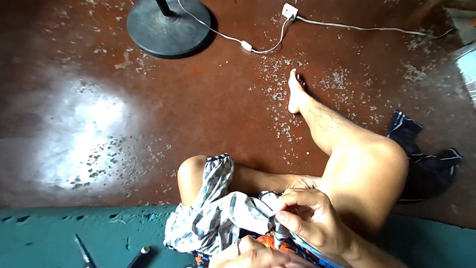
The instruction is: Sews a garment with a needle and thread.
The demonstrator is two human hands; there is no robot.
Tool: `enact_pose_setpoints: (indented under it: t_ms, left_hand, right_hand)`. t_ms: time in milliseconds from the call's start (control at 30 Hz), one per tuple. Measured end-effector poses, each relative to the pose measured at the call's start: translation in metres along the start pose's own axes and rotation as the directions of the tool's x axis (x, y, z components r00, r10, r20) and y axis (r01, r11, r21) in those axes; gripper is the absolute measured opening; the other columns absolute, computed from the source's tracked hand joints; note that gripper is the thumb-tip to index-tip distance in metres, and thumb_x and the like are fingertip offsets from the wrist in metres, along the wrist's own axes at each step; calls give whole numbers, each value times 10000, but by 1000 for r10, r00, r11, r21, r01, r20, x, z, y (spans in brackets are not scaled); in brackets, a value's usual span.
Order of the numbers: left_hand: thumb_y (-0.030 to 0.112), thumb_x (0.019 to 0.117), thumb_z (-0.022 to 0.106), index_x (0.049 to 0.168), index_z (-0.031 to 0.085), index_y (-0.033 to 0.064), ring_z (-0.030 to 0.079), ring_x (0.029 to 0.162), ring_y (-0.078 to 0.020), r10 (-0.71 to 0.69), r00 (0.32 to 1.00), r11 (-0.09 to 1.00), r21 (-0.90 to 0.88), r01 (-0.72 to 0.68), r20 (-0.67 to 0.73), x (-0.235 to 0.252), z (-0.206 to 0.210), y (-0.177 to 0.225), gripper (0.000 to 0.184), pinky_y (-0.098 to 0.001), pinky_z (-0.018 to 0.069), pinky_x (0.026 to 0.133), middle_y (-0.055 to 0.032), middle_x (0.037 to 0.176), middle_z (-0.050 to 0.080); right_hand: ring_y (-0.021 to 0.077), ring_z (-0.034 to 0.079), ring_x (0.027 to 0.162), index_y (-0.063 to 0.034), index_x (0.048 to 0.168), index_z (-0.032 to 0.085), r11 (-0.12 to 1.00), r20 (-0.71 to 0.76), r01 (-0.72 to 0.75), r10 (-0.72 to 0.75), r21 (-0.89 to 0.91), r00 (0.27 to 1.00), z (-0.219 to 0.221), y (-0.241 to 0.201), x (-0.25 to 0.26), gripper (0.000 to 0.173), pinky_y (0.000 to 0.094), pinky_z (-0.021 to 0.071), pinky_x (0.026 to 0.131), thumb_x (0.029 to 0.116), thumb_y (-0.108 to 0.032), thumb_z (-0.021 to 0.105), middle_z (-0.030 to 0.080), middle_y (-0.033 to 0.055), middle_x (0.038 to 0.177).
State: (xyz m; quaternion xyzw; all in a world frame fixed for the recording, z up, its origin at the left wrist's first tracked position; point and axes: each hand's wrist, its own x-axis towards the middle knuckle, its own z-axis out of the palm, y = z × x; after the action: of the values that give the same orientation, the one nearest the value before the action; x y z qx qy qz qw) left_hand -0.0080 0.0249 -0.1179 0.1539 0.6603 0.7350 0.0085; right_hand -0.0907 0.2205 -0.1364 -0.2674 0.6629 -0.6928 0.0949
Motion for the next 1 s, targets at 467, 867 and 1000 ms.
enact_pose_setpoints:
  t_ms: [467,867,1000]
  left_hand:
    - [159,1033,601,1064,703,31,633,775,41,-3,967,974,220,61,-254,4,23,-18,166,-111,532,723,-18,864,680]
    - [140,1026,605,1039,691,17,630,765,32,3,974,967,247,55,-228,5,22,-18,151,-106,529,712,-38,847,663]
    - [140,1026,604,1042,690,13,632,777,34,4,974,968,247,53,-224,6,22,-17,154,-104,531,721,-39,855,663]
  right_hand:
    - [-60,631,851,12,966,678,992,-5,105,-106,-71,994,-6,-2,0,155,82,519,758,1000,-129,623,688,12,866]
    - [-51,621,851,8,976,687,989,-2,126,-126,-83,992,-6,-2,-1,140,82,509,758,988,-123,639,672,16,864]
    - [-50,626,862,3,983,689,987,2,132,-132,-88,991,-6,-2,-1,137,83,513,767,990,-125,640,681,15,879]
